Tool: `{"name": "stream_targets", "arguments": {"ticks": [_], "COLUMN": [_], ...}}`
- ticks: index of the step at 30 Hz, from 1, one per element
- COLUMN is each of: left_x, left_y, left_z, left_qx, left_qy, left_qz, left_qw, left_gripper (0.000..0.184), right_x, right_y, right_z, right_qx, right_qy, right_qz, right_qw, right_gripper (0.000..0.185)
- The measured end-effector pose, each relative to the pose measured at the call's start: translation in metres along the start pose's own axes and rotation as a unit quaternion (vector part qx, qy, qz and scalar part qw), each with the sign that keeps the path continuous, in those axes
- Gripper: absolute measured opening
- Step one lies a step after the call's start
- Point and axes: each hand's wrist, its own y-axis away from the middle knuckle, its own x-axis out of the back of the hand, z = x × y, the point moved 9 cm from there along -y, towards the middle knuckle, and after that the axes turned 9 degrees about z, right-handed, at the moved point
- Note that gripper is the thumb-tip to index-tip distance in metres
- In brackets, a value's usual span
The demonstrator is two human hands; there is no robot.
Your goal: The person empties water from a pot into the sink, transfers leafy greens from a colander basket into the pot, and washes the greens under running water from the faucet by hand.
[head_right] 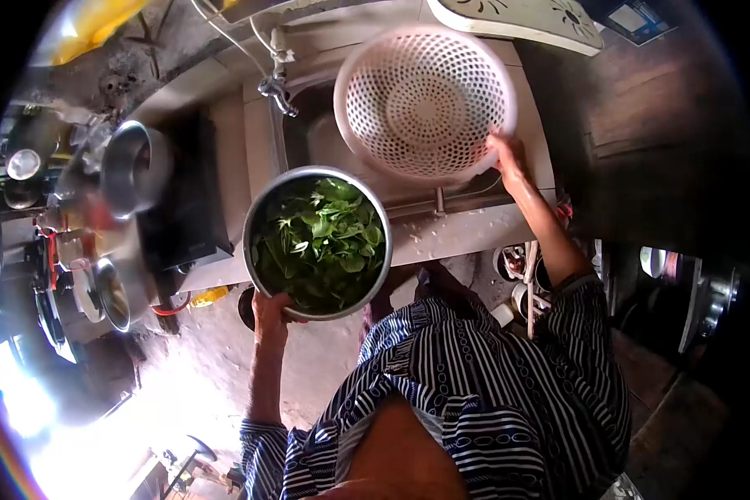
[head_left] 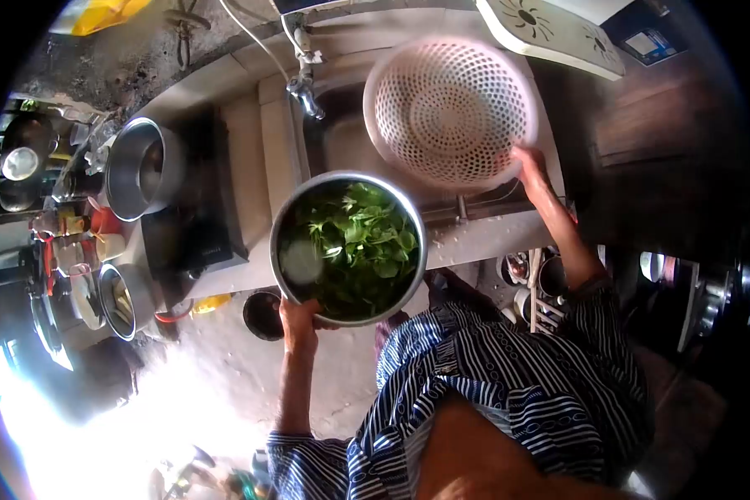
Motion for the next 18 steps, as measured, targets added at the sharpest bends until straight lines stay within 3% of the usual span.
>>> {"name": "stream_targets", "arguments": {"ticks": [1,2,3,5,8,10,11,13,16,17,18], "left_x": [0.001,0.000,0.001,0.009,0.008,0.006,0.003,0.004,0.007,0.005,0.001], "left_y": [0.001,0.001,-0.001,-0.005,-0.003,-0.002,-0.003,-0.006,-0.017,-0.019,-0.014], "left_z": [-0.001,-0.002,-0.007,-0.016,-0.012,-0.007,-0.003,-0.001,0.008,0.012,0.025], "left_qx": [-0.003,-0.003,-0.003,0.002,0.010,0.007,0.004,0.003,-0.010,-0.021,-0.047], "left_qy": [0.021,0.019,0.018,0.033,0.013,0.005,0.001,-0.034,-0.096,-0.125,-0.141], "left_qz": [0.003,-0.003,-0.004,0.019,0.022,0.021,0.018,0.014,-0.011,-0.033,-0.019], "left_qw": [1.000,1.000,1.000,0.999,1.000,1.000,1.000,0.999,0.995,0.991,0.989], "left_gripper": [0.045,0.045,0.045,0.045,0.044,0.043,0.042,0.037,0.029,0.026,0.024], "right_x": [-0.002,-0.009,-0.021,-0.054,-0.106,-0.138,-0.141,-0.135,-0.140,-0.141,-0.140], "right_y": [-0.010,-0.006,-0.013,-0.016,-0.036,-0.044,-0.051,-0.055,-0.033,-0.016,0.005], "right_z": [0.008,-0.007,0.000,0.009,0.025,0.064,0.066,0.048,0.032,0.015,-0.015], "right_qx": [0.025,0.143,0.115,0.156,0.214,0.104,0.104,0.259,0.473,0.470,0.384], "right_qy": [0.040,0.119,0.190,0.176,0.290,0.314,0.311,0.365,0.417,0.413,0.356], "right_qz": [-0.001,0.022,0.011,0.000,-0.030,-0.126,-0.127,-0.035,0.101,0.094,-0.012], "right_qw": [0.999,0.982,0.975,0.972,0.932,0.935,0.936,0.894,0.770,0.774,0.852], "right_gripper": [0.026,0.025,0.031,0.033,0.036,0.042,0.042,0.049,0.062,0.062,0.061]}}
